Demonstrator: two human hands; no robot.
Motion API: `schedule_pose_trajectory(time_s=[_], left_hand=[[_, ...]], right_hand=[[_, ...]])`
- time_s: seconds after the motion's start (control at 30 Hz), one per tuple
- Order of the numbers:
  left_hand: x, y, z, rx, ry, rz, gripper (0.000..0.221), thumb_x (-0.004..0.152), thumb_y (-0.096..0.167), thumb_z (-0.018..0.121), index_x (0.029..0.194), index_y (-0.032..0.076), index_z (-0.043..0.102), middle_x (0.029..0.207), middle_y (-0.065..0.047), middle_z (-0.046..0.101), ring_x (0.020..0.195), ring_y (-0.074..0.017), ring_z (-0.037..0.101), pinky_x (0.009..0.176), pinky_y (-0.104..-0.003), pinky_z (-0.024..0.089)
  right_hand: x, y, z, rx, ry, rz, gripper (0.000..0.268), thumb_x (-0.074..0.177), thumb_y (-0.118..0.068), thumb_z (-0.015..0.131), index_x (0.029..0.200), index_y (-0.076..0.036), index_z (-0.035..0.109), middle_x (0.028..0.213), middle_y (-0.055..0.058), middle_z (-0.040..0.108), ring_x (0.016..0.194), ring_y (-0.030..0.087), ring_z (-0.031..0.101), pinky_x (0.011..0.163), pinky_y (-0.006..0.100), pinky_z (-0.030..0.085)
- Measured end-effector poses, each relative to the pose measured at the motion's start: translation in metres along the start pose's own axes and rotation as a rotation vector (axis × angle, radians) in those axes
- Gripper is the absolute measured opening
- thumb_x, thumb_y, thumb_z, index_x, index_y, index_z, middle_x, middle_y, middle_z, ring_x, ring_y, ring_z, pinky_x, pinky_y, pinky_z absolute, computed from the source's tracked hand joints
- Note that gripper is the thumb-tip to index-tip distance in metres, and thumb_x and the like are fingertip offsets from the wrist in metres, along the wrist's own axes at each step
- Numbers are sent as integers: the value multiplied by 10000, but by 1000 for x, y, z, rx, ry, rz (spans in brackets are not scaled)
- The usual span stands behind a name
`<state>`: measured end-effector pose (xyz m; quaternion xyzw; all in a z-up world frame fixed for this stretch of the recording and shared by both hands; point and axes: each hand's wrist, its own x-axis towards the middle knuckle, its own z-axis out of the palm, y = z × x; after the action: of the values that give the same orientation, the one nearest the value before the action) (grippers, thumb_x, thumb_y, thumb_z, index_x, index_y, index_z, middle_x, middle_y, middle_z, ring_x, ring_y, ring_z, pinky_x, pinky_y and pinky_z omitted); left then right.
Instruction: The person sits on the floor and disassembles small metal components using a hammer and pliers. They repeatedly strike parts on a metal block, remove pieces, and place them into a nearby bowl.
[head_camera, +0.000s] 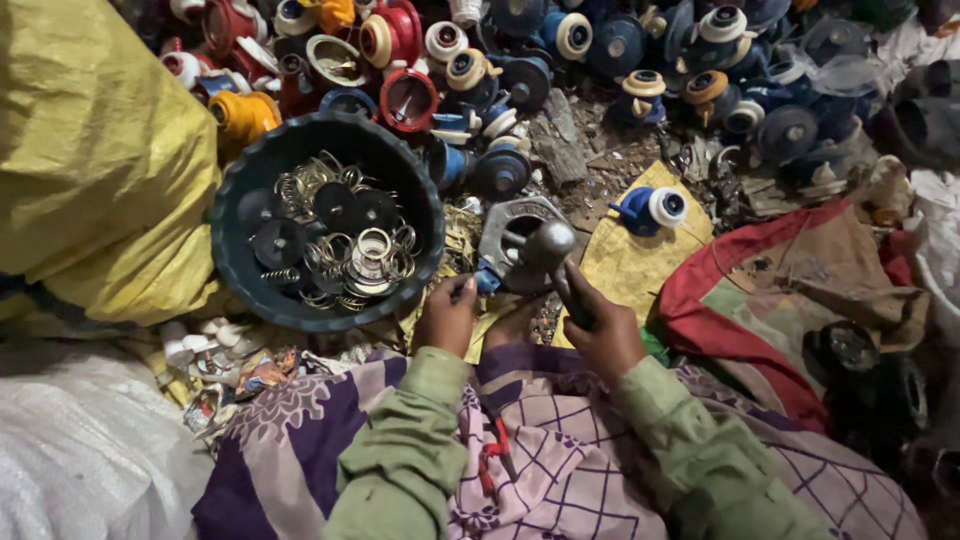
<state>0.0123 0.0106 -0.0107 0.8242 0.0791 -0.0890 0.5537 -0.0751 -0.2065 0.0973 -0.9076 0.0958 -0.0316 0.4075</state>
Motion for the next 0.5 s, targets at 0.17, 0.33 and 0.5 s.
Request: schedule_pose_trajectory(time_s=[0.17,0.33,0.5], left_hand=[[3,-1,-9,115,75,174,300,975,273,629,1193,115,761,1067,-190,731,949,-366,688,811,-428,533],[4,-8,0,61,97,105,313,942,246,656,1189,72,735,1085,-188,737,980,-361,723,862,-426,561],[-2,10,-14,156,123,173,308,866,180,665,1116,11,730,1042,-227,727,944,-398,703,826,-464,538]], right_hand=[[6,10,10,-11,-35,61,814,764,-83,741,1521,-262,502,749,216,620,616,184,589,642,333,528],[7,14,11,-25,-25,26,816,754,-101,741,1517,-255,498,763,234,625,589,161,614,633,335,526],[9,13,10,-15,-37,37,825,753,-91,741,1522,-263,496,749,251,612,611,174,594,635,344,530]])
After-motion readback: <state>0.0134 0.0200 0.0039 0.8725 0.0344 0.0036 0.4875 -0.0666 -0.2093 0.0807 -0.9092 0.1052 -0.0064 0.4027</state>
